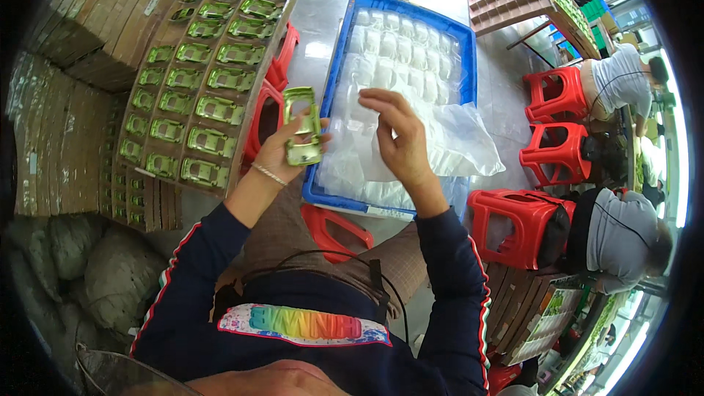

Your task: The person assembles toy cars by hand, joining plastic body parts to plastic chassis at a production workstation.

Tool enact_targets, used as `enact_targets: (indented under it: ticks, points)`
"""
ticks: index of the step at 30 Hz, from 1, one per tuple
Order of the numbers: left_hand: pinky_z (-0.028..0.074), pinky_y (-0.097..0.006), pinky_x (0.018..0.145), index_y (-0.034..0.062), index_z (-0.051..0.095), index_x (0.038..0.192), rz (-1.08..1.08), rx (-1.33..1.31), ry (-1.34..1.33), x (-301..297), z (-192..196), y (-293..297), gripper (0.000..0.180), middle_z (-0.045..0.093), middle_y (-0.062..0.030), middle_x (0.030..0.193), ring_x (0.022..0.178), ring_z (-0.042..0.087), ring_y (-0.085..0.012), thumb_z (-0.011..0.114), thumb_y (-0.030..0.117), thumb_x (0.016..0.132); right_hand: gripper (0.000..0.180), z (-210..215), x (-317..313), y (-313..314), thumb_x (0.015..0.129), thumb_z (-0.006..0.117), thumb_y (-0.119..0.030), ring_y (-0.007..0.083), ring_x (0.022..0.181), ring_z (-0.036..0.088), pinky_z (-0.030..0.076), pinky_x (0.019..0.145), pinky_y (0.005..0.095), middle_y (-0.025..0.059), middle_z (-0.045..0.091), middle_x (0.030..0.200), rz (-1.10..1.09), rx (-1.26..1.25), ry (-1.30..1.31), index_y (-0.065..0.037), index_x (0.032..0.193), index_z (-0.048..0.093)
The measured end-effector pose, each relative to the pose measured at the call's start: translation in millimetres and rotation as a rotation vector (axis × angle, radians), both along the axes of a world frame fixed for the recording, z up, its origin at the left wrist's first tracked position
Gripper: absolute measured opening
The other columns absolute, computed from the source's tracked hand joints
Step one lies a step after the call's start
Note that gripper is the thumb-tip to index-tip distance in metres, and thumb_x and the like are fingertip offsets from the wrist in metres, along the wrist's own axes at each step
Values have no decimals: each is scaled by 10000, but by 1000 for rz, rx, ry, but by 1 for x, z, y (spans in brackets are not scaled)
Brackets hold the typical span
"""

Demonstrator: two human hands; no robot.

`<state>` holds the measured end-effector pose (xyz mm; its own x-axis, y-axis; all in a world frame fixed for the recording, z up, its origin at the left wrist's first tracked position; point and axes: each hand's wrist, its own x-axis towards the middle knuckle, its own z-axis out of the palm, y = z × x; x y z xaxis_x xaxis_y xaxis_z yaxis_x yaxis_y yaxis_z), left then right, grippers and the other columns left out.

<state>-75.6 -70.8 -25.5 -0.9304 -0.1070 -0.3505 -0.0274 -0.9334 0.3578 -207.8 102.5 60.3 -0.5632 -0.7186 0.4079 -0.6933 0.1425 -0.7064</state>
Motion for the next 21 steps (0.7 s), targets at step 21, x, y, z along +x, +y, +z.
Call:
enact_targets:
  ticks: [21]
  points:
    - [549, -318, 672, 62, 476, 1275, -195, -130, 58, 46, 40, 85, 485, 633, -96, 1023, 833, 667, -239, 428, 445, 980, 145, 23, 73, 50, 797, 618, -4, 188, 621, 577, 460, 589, 313, 110, 607, 841, -18, 224, -284, 0, 938, 653]
